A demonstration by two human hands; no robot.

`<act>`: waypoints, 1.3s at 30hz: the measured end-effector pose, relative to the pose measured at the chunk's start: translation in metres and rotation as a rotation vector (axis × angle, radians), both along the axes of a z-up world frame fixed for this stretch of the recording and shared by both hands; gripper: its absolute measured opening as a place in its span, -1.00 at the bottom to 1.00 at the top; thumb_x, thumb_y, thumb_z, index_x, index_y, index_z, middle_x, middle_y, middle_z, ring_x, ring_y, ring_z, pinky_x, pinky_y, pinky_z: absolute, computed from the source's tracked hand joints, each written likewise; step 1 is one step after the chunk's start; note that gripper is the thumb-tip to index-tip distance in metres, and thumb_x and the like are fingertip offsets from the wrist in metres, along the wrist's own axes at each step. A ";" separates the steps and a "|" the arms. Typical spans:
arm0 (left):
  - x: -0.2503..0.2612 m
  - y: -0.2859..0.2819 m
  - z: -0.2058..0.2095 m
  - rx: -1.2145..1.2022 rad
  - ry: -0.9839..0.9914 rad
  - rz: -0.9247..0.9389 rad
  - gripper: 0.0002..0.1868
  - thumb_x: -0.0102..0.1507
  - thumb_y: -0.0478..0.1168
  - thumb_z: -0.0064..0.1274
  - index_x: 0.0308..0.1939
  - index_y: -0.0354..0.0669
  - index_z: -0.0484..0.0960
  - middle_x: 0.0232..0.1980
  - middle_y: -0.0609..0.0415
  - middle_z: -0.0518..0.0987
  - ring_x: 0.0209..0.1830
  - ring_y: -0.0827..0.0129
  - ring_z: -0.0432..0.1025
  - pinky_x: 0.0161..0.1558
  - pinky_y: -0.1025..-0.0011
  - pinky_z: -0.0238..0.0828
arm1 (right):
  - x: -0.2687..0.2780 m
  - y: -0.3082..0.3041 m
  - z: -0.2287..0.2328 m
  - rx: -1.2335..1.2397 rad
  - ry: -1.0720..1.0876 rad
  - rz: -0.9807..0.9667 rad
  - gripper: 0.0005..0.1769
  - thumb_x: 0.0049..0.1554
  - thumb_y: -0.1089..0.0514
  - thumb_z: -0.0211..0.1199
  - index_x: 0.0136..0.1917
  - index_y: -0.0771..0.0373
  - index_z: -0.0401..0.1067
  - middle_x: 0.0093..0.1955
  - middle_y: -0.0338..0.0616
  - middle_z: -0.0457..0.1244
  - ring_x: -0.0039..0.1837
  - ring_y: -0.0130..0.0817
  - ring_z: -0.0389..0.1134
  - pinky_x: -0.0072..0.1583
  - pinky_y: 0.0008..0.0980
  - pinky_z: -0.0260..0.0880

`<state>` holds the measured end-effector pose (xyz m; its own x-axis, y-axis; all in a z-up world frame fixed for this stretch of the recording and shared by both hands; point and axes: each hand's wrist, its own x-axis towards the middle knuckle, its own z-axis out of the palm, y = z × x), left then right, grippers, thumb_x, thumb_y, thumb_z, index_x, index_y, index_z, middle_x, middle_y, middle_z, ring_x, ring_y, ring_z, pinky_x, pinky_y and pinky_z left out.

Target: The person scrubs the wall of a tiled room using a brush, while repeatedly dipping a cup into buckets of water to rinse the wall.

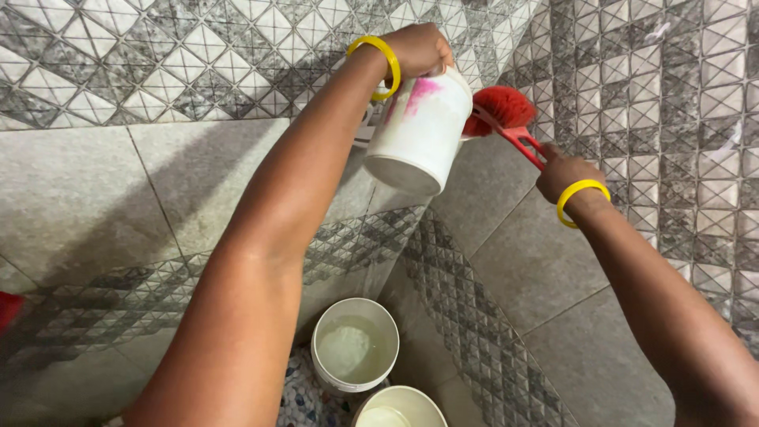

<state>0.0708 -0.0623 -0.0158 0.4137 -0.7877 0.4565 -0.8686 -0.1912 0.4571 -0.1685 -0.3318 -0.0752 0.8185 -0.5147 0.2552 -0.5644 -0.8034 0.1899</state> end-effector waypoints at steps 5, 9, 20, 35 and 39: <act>-0.038 0.032 0.008 -0.056 -0.062 0.116 -0.72 0.18 -0.21 0.14 -0.03 0.07 0.76 -0.07 0.09 0.71 -0.11 0.33 0.59 -0.02 0.30 0.46 | -0.013 0.000 0.000 0.056 -0.013 0.059 -0.36 0.20 0.13 0.05 0.54 -0.16 0.22 0.18 0.31 0.34 0.22 0.28 0.39 0.23 0.14 0.37; -0.058 0.080 0.007 -0.114 -0.345 0.153 -0.72 0.18 -0.23 0.14 -0.04 0.03 0.78 -0.09 0.00 0.72 -0.05 0.12 0.54 -0.01 0.16 0.42 | -0.021 -0.015 0.001 0.052 -0.005 0.069 -0.43 0.24 0.04 0.07 0.52 -0.16 0.24 0.16 0.32 0.35 0.20 0.30 0.39 0.21 0.16 0.38; -0.069 0.151 0.048 0.364 0.145 0.181 -0.72 0.18 -0.28 0.08 -0.06 -0.10 0.76 -0.32 0.00 0.65 -0.45 0.32 0.48 -0.41 0.22 0.45 | 0.009 0.021 -0.018 0.128 -0.029 0.355 -0.35 0.17 -0.04 0.18 0.52 -0.05 0.21 0.15 0.22 0.36 0.16 0.25 0.39 0.20 0.11 0.37; -0.064 0.231 0.026 0.282 -0.124 0.344 -0.66 0.25 -0.21 0.07 0.10 -0.07 0.70 -0.22 0.01 0.70 -0.30 0.22 0.54 -0.24 0.19 0.46 | 0.024 0.095 -0.024 0.091 0.135 0.510 -0.34 0.18 0.00 0.11 0.54 -0.13 0.13 0.06 0.24 0.39 0.11 0.24 0.41 0.17 0.15 0.37; -0.087 0.244 0.016 0.442 -0.019 0.468 -0.70 0.23 -0.19 0.07 0.03 0.01 0.74 -0.22 -0.01 0.71 -0.30 0.17 0.58 -0.24 0.18 0.49 | 0.024 0.097 -0.026 0.129 0.107 0.428 -0.39 0.21 0.07 0.04 0.53 -0.17 0.19 0.08 0.25 0.38 0.13 0.26 0.41 0.17 0.17 0.37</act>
